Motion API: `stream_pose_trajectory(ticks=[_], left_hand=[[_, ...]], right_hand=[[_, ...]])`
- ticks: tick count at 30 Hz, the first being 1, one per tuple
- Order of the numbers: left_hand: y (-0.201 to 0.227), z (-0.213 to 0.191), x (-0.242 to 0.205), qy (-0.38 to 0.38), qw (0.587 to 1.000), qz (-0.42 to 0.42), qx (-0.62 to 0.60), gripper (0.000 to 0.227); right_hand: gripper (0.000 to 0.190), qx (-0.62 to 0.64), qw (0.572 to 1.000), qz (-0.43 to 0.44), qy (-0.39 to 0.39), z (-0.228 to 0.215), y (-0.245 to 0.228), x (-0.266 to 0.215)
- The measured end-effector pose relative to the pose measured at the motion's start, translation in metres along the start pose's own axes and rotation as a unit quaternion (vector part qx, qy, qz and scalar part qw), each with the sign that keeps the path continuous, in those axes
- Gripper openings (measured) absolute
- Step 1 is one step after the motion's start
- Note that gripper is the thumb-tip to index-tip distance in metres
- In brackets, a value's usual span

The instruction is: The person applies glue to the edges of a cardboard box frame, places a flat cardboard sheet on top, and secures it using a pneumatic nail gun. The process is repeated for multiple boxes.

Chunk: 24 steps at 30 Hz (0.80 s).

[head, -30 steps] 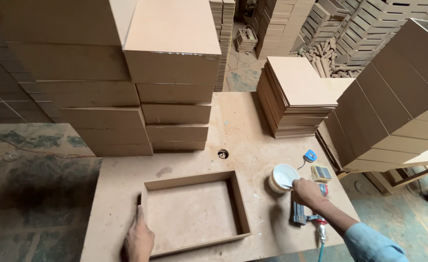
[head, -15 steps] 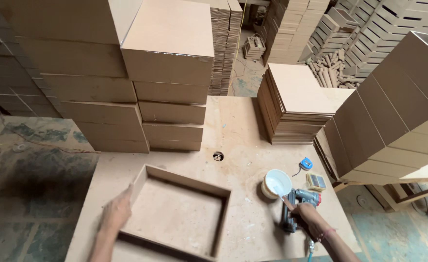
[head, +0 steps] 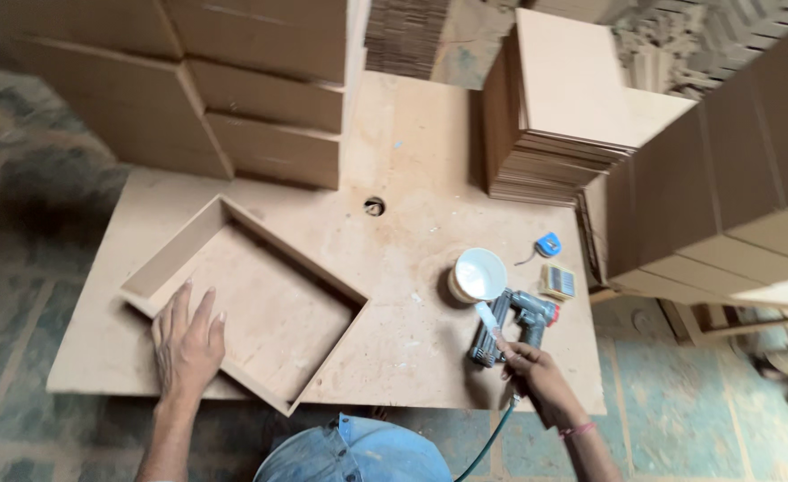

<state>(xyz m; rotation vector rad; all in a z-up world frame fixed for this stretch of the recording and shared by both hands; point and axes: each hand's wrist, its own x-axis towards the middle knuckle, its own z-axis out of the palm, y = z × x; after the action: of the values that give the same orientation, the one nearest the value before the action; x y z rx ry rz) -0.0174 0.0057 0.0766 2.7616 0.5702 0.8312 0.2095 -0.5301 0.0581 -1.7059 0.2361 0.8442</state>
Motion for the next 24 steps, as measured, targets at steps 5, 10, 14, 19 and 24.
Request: stream_pose_trajectory(ticks=[5, 10, 14, 19, 24], left_hand=[[0.026, -0.025, -0.053, 0.001, 0.997, -0.079, 0.01, 0.045], [0.042, -0.049, -0.095, -0.026, 0.995, -0.086, 0.036, 0.042], [0.048, -0.063, -0.124, -0.044, 0.993, -0.099, 0.043, 0.04], [0.048, -0.072, -0.148, -0.048, 0.991, -0.126, 0.021, 0.039], [0.036, -0.073, -0.143, -0.093, 0.988, -0.12, 0.011, 0.04]], right_hand=[[0.027, -0.101, 0.96, -0.24, -0.101, 0.096, 0.015, 0.033], [0.026, -0.228, 0.876, -0.423, -0.043, 0.161, -0.009, 0.075], [0.053, -0.291, 0.775, -0.551, -0.103, 0.164, -0.009, 0.061], [0.056, -0.347, 0.702, -0.598, -0.17, 0.17, -0.011, 0.051], [0.053, -0.394, 0.7, -0.589, -0.083, 0.183, -0.006, 0.047]])
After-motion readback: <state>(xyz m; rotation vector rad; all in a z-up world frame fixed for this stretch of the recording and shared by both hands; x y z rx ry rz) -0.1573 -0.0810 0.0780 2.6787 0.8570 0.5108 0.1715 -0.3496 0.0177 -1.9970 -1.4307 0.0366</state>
